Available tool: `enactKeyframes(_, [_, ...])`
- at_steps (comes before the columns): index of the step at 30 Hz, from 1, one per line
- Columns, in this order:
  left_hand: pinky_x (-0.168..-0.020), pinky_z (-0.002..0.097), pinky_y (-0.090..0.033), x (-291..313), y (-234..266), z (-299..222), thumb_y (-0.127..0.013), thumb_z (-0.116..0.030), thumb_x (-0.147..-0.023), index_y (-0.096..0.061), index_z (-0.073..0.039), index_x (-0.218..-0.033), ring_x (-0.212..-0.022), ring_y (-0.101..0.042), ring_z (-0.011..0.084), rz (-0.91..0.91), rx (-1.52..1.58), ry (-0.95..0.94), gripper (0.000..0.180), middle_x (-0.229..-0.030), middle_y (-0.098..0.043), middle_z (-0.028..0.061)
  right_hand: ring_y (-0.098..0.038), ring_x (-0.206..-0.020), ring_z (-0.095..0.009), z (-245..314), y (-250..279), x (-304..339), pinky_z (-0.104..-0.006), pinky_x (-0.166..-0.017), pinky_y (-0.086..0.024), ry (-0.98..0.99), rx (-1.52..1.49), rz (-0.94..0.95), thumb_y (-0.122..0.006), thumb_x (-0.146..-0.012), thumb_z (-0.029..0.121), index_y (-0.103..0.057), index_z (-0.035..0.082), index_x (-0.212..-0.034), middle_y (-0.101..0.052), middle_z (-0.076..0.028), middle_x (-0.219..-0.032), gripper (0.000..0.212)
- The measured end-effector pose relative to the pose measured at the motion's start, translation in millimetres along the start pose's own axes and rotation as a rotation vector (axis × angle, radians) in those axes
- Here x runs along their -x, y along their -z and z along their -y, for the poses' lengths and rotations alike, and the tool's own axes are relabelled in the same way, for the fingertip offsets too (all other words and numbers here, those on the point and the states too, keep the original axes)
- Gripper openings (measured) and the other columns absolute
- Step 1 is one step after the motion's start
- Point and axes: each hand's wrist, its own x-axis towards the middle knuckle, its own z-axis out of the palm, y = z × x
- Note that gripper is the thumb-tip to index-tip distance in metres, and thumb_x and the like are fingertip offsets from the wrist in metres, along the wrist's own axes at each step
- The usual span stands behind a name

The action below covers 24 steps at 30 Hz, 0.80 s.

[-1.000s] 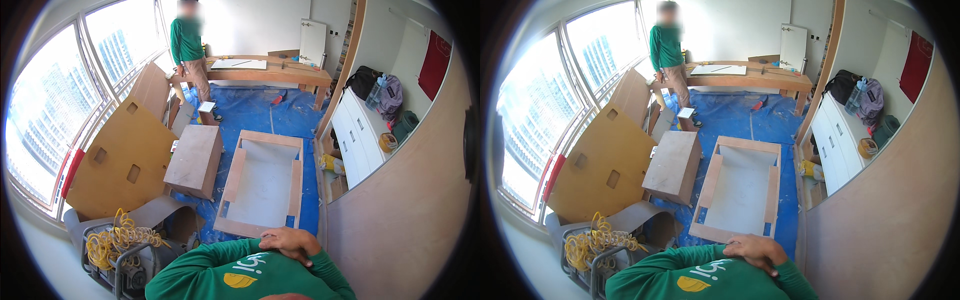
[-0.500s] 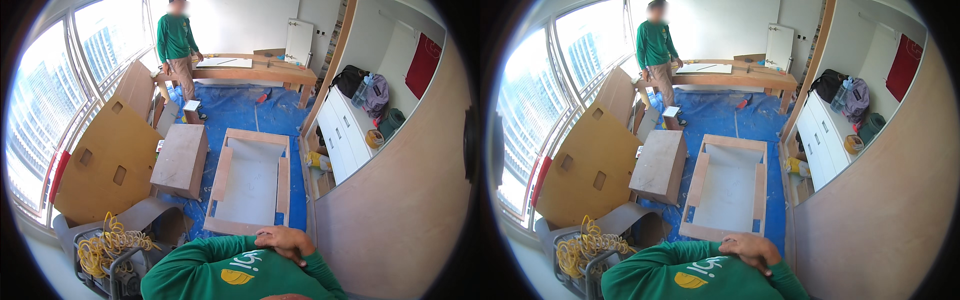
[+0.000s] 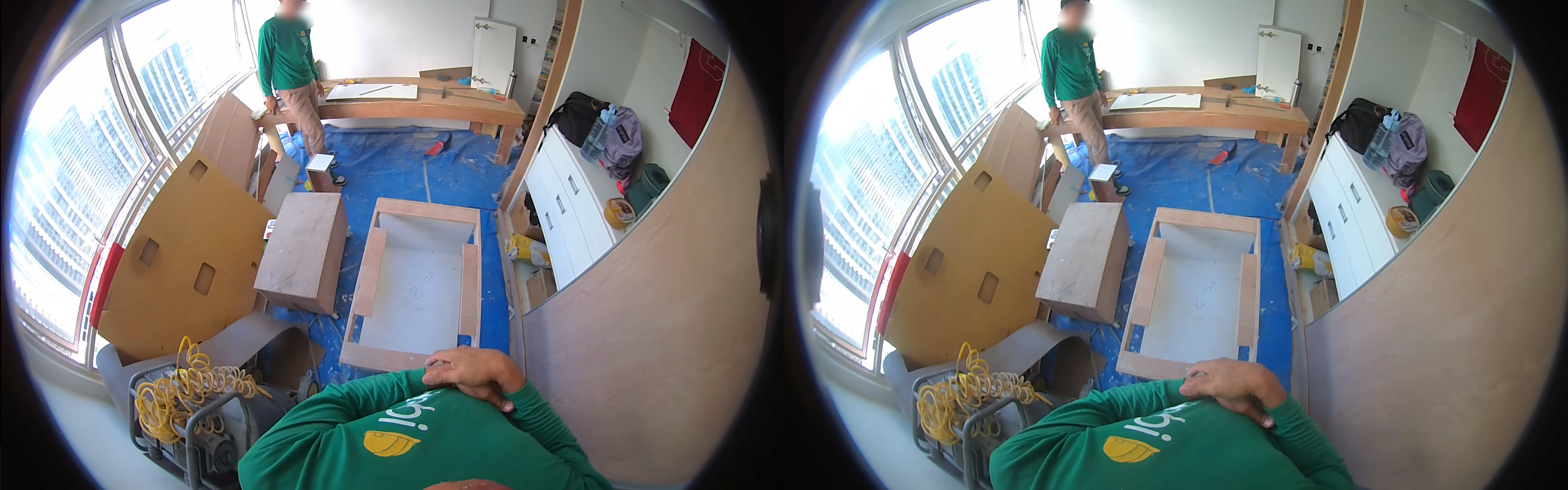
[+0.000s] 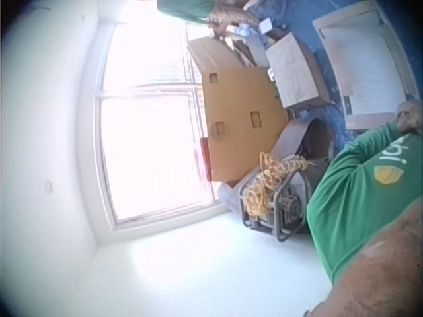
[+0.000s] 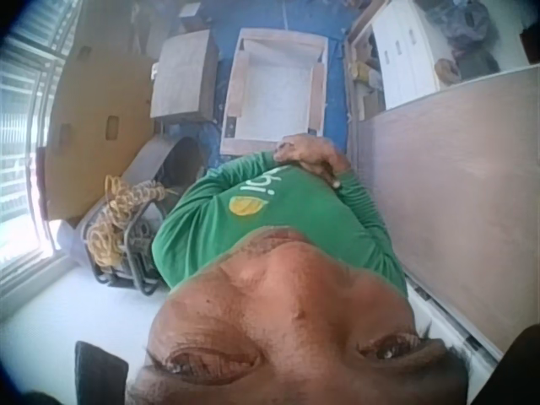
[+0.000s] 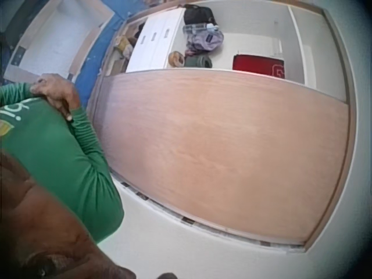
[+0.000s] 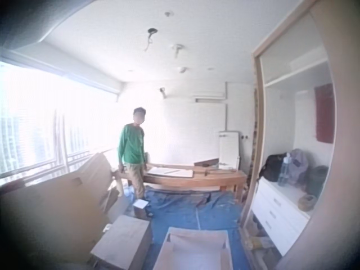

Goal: The person handles various flat-pack furniture components, including a curved panel and a rectangular frame, in a room with a blue protective floor covering. They lift, position, and wipe the surfaces of the panels while another person works nearby.

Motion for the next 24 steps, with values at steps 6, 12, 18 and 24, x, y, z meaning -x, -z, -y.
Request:
enactKeyframes(6, [-0.120, 0.0376, -0.030, -10, 5, -2, -0.079, -0.060, -0.083, -0.060, -0.011, -0.141, -0.145, -0.043, 0.0262, -0.005, -0.004, -0.025, 0.078, -0.134, -0.065, 0.0090, -0.057, -0.129, -0.040, -14, -1, 1, -0.0432, -0.110, -0.043, 0.012, -0.065, 0.011, -0.061, -0.095, 0.059, -0.058, 0.001, -0.140, -0.062, -0.026, -0.137, 0.074])
enactKeyframes(12, [-0.119, 0.0373, -0.031, -12, 5, 4, -0.080, -0.059, -0.082, -0.060, -0.009, -0.140, -0.145, -0.044, 0.0258, -0.044, 0.004, 0.018, 0.079, -0.132, -0.066, 0.0087, -0.058, -0.127, -0.035, -13, 1, -4, -0.0408, -0.108, -0.044, 0.018, -0.054, 0.017, -0.060, -0.097, 0.060, -0.058, 0.004, -0.140, -0.065, -0.021, -0.133, 0.070])
enactKeyframes(18, [-0.119, 0.0370, -0.032, -11, 8, 1, -0.082, -0.058, -0.081, -0.060, -0.008, -0.140, -0.144, -0.045, 0.0255, -0.054, 0.010, 0.016, 0.080, -0.130, -0.067, 0.0084, -0.060, -0.124, -0.035, -6, 3, 3, -0.0419, -0.107, -0.044, 0.055, -0.084, -0.027, -0.064, -0.095, 0.056, -0.062, 0.002, -0.136, -0.066, -0.022, -0.131, 0.068])
enactKeyframes(24, [-0.118, 0.0368, -0.033, -9, 2, -1, -0.083, -0.057, -0.080, -0.060, -0.006, -0.139, -0.143, -0.046, 0.0252, -0.046, 0.016, 0.020, 0.081, -0.128, -0.069, 0.0082, -0.059, -0.127, -0.037, -11, -3, 1, -0.0427, -0.108, -0.044, 0.048, -0.062, -0.042, -0.064, -0.095, 0.058, -0.059, 0.003, -0.140, -0.065, -0.023, -0.133, 0.071])
